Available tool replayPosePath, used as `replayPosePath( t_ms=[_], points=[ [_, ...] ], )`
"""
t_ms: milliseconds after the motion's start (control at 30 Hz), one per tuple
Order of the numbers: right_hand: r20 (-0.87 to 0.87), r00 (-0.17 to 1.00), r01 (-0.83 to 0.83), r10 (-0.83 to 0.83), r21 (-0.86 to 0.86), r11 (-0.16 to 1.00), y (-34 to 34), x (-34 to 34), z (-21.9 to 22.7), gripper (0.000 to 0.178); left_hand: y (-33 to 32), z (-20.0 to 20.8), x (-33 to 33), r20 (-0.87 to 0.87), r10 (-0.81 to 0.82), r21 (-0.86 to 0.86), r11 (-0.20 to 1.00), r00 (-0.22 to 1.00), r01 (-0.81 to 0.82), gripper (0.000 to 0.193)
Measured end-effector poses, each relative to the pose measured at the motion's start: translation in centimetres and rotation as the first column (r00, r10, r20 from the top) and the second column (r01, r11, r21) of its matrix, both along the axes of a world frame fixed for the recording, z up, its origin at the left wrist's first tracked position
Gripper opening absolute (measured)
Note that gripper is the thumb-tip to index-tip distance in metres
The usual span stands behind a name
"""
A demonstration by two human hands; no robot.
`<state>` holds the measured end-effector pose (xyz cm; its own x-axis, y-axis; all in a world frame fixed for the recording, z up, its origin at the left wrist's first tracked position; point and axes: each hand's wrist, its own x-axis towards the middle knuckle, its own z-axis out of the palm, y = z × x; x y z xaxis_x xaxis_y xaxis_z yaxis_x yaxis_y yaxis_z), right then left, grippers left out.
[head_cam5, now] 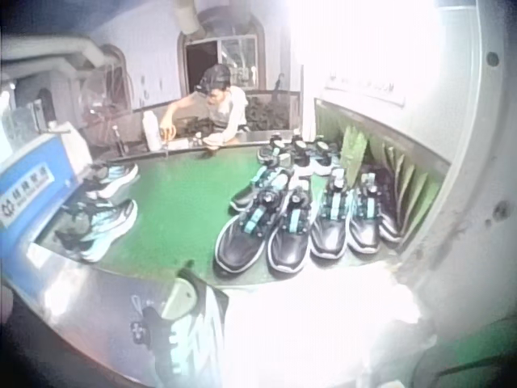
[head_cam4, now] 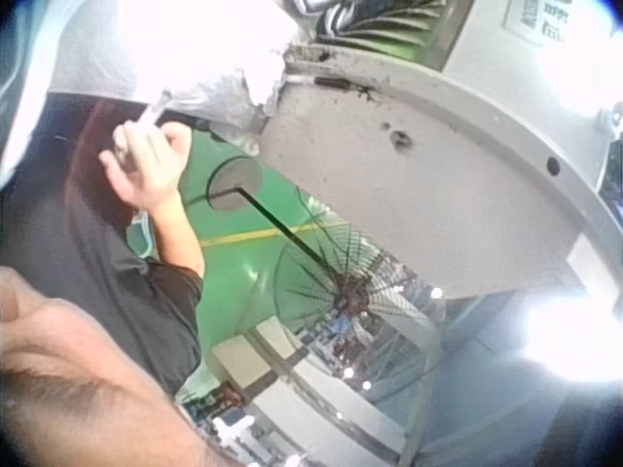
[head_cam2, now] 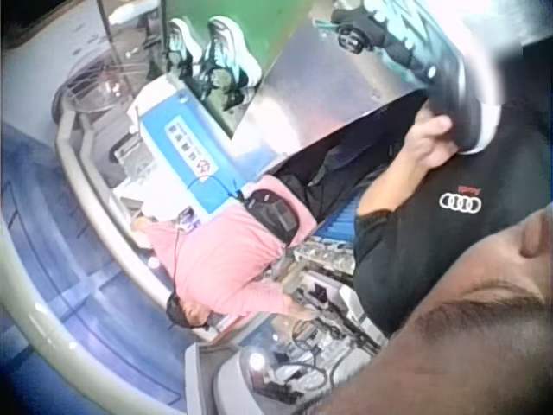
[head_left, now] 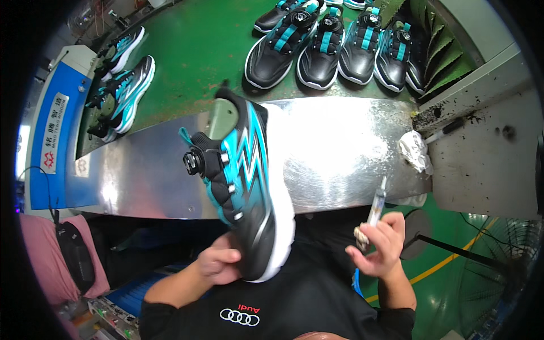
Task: The person applies glue around the soles of shoes using a syringe applicator, refilling the syringe from a bottle, and moves the shoes along the conveyor belt.
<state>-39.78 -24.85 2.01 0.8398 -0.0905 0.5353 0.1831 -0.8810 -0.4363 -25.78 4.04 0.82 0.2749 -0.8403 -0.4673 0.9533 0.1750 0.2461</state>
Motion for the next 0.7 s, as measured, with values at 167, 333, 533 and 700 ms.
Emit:
replayPosePath(
  t_ms=[167,333,533,700],
  points=[
    [-0.043,0.999,-0.029,0.031,0.053,0.998,-0.8,5.0,-2.6,0.038,4.1,0.8,1.2,0.397,0.235,0.177,0.929,0.887,-0.325,0.072],
    [-0.021,1.000,-0.007,0.008,0.056,0.998,0.0,7.9,-3.8,0.039,5.1,0.4,5.3,0.587,0.279,0.150,0.885,0.760,-0.442,0.077],
    [-0.104,0.994,0.015,-0.010,0.051,0.999,0.0,8.1,-4.2,0.039,0.8,1.2,19.7,0.801,0.122,0.148,0.909,0.587,-0.390,0.049],
    [-0.114,0.993,0.019,-0.014,0.042,0.999,0.1,8.5,-3.8,0.040,-5.7,-2.4,29.6,0.722,-0.038,0.266,0.937,0.691,-0.227,0.035]
  ],
)
